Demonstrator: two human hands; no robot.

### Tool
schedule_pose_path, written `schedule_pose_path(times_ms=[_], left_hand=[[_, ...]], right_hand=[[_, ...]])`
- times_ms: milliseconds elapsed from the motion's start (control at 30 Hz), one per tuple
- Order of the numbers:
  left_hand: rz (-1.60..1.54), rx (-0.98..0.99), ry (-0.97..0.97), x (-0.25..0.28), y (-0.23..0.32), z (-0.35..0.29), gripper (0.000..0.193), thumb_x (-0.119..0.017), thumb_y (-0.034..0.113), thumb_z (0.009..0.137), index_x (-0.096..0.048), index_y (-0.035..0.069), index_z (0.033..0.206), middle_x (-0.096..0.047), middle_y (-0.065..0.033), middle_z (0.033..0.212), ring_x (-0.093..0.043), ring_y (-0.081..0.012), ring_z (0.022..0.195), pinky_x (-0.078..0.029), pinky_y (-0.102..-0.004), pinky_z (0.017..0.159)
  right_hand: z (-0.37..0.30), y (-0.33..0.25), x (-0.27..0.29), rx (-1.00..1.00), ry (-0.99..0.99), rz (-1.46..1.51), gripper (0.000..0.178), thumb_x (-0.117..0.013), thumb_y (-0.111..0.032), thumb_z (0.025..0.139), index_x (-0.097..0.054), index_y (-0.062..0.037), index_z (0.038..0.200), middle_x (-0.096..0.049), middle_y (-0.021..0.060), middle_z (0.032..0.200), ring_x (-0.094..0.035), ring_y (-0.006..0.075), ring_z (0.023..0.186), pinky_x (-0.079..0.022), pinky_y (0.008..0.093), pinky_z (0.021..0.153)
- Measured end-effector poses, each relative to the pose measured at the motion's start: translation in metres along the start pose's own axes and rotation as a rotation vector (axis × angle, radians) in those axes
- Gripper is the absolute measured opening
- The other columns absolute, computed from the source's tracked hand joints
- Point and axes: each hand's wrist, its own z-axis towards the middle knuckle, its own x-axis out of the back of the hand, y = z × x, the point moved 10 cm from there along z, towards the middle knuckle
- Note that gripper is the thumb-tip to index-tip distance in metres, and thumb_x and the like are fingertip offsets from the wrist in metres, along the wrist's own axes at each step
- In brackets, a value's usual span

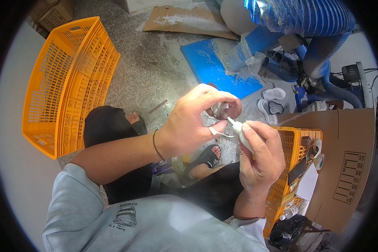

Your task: The person sits on the floor and applies a white adhesive from a small bottle onto a small, dark, textured object. They repeatedly squeeze the bottle and rotate the object to cover different areas with the glue.

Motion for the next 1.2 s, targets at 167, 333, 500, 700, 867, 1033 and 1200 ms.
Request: schedule_pose_path(times_ms=[167,333,500,700,867,1033,1200], left_hand=[[0.051,0.012,-0.037,-0.002,-0.001,-0.001,0.044,-0.073,-0.002,0.077,-0.068,0.009,0.12,-0.068,-0.0075,0.109,-0.065,-0.0216,0.101,-0.052,-0.0327,0.085],[0.051,0.021,-0.042,-0.003,-0.003,-0.002,0.044,-0.073,-0.002,0.077,-0.068,0.009,0.12,-0.068,-0.0076,0.109,-0.065,-0.0219,0.101,-0.052,-0.0325,0.085],[0.007,0.02,-0.012,-0.004,-0.005,-0.002,0.042,-0.075,0.001,0.075,-0.069,0.009,0.116,-0.063,-0.0116,0.102,-0.063,-0.0272,0.096,-0.053,-0.0361,0.085],[-0.005,0.034,-0.017,-0.005,-0.007,-0.003,0.041,-0.075,0.002,0.076,-0.069,0.009,0.116,-0.064,-0.0114,0.102,-0.063,-0.0273,0.097,-0.053,-0.0364,0.087],[-0.027,0.034,-0.036,-0.007,-0.008,-0.004,0.041,-0.075,0.002,0.076,-0.069,0.008,0.116,-0.066,-0.0119,0.105,-0.063,-0.0269,0.098,-0.053,-0.0374,0.089],[-0.142,0.086,-0.048,-0.01,-0.016,-0.005,0.043,-0.075,0.002,0.078,-0.067,0.007,0.12,-0.068,-0.0128,0.111,-0.065,-0.0256,0.099,-0.055,-0.0364,0.087],[-0.24,0.155,-0.044,-0.012,-0.02,-0.007,0.044,-0.075,0.002,0.082,-0.065,0.006,0.125,-0.067,-0.0129,0.115,-0.069,-0.0236,0.1,-0.059,-0.034,0.084]], right_hand=[[0.001,0.0,0.0,-0.006,-0.014,-0.003,0.036,-0.076,0.012,0.071,-0.074,-0.0005,0.105,-0.07,0.015,0.103,-0.068,0.0279,0.091,-0.054,0.0339,0.081],[0.001,0.0,0.0,-0.007,-0.025,-0.003,0.036,-0.076,0.011,0.07,-0.074,-0.0012,0.104,-0.07,0.0143,0.102,-0.067,0.0278,0.091,-0.054,0.034,0.081],[0.001,0.001,-0.001,-0.014,-0.028,0.003,0.035,-0.076,0.011,0.071,-0.074,-0.0016,0.104,-0.07,0.014,0.102,-0.067,0.0278,0.091,-0.054,0.0341,0.081],[0.0,0.003,-0.001,-0.007,-0.027,0.011,0.037,-0.076,0.012,0.07,-0.074,-0.0016,0.104,-0.07,0.0138,0.102,-0.068,0.0271,0.09,-0.054,0.0332,0.08],[-0.001,0.007,0.0,-0.031,-0.027,0.044,0.041,-0.074,0.015,0.069,-0.074,-0.0013,0.106,-0.07,0.0138,0.102,-0.068,0.0253,0.09,-0.054,0.0314,0.078],[-0.002,0.009,0.001,-0.036,-0.022,0.049,0.043,-0.073,0.017,0.067,-0.074,-0.001,0.106,-0.07,0.0138,0.102,-0.068,0.025,0.09,-0.055,0.0308,0.077],[-0.002,0.009,0.003,-0.028,-0.005,0.034,0.044,-0.075,0.014,0.064,-0.074,-0.0016,0.105,-0.069,0.0139,0.103,-0.068,0.0275,0.09,-0.055,0.0336,0.077]])
